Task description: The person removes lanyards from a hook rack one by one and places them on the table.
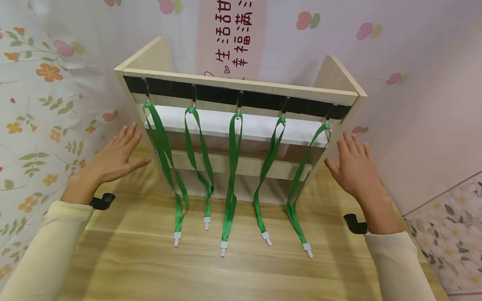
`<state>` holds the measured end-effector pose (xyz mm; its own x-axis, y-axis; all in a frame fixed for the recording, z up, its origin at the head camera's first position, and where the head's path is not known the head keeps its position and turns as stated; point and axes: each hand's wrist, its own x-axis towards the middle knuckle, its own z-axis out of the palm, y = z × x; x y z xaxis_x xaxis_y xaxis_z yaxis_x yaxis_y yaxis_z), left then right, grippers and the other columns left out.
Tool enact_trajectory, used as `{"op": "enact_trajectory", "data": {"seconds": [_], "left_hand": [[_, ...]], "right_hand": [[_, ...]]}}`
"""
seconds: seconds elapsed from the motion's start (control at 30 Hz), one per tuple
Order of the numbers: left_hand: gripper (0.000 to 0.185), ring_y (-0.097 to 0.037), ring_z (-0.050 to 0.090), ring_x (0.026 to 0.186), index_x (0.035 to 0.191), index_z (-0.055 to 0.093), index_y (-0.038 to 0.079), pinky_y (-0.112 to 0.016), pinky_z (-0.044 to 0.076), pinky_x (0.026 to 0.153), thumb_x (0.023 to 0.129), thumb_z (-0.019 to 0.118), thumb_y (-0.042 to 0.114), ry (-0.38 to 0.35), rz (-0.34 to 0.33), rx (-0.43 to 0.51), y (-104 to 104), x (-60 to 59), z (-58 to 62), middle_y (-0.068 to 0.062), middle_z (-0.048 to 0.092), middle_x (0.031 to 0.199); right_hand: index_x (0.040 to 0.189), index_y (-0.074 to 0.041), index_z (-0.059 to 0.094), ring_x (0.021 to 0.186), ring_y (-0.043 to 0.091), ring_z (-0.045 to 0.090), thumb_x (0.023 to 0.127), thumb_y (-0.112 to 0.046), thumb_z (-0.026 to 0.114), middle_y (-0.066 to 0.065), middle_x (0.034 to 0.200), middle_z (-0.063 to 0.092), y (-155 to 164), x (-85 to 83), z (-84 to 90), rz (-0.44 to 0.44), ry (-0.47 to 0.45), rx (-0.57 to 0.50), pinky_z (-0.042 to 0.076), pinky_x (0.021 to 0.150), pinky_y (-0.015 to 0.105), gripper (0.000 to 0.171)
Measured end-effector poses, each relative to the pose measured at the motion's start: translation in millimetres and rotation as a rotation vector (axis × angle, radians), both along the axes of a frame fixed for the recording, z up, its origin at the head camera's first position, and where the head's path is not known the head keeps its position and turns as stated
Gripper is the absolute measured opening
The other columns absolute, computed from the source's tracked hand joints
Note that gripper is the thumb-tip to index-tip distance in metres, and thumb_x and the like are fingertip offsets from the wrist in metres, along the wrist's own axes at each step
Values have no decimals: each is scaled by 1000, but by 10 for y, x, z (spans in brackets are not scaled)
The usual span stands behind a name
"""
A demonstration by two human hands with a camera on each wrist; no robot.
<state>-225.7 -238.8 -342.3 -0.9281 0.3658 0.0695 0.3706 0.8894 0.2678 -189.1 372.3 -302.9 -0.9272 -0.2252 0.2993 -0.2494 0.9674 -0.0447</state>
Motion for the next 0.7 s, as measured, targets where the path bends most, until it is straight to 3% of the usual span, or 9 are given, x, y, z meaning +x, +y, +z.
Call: {"op": "enact_trajectory", "data": {"seconds": [0.07, 0.17, 0.3, 0.43, 0.53, 0.7], "left_hand": [[89, -39, -8, 151, 158, -9, 19, -66, 8, 115, 99, 47, 54, -21, -2, 64, 8, 18, -18, -5, -18, 164], [90, -35, -3, 152, 158, -12, 24, -64, 11, 115, 99, 53, 46, -83, -14, 222, 51, 41, -36, 1, -17, 164], [95, -32, 1, 153, 158, -10, 20, -59, 12, 118, 97, 61, 36, -182, -39, 405, 149, 69, -68, -4, -8, 166], [88, -38, 16, 150, 160, 2, 14, -60, 19, 116, 98, 62, 28, -189, -90, 484, 281, 83, -154, -14, 10, 165], [76, -39, 33, 144, 159, 17, 14, -61, 28, 112, 98, 62, 21, -151, -123, 519, 380, 84, -228, -16, 32, 158], [59, -38, 51, 129, 149, 34, 9, -57, 41, 104, 97, 61, 17, -121, -84, 560, 492, 96, -297, -19, 54, 140]], "right_hand": [[122, 14, 41, 128, 54, 37, 96, -18, 59, 38, 133, 42, -32, 14, 18, 10, 75, -49, 25, 105, 67, 46], [124, 12, 46, 109, 56, 47, 91, -13, 63, 36, 119, 52, -92, 38, 41, 28, 228, -154, 35, 92, 67, 45], [128, 11, 53, 108, 55, 55, 91, -12, 62, 35, 119, 60, -193, 83, 81, 36, 424, -301, 42, 93, 64, 45], [118, 9, 61, 99, 48, 61, 95, -14, 56, 30, 108, 66, -317, 112, 135, 83, 586, -425, 47, 97, 31, 33], [109, 11, 64, 89, 27, 64, 95, -14, 52, 29, 99, 67, -432, 115, 182, 125, 693, -516, 38, 87, 11, 31], [96, 15, 64, 85, -12, 51, 90, -17, 49, 31, 87, 65, -632, 138, 251, 150, 840, -661, 37, 79, 9, 36]]}}
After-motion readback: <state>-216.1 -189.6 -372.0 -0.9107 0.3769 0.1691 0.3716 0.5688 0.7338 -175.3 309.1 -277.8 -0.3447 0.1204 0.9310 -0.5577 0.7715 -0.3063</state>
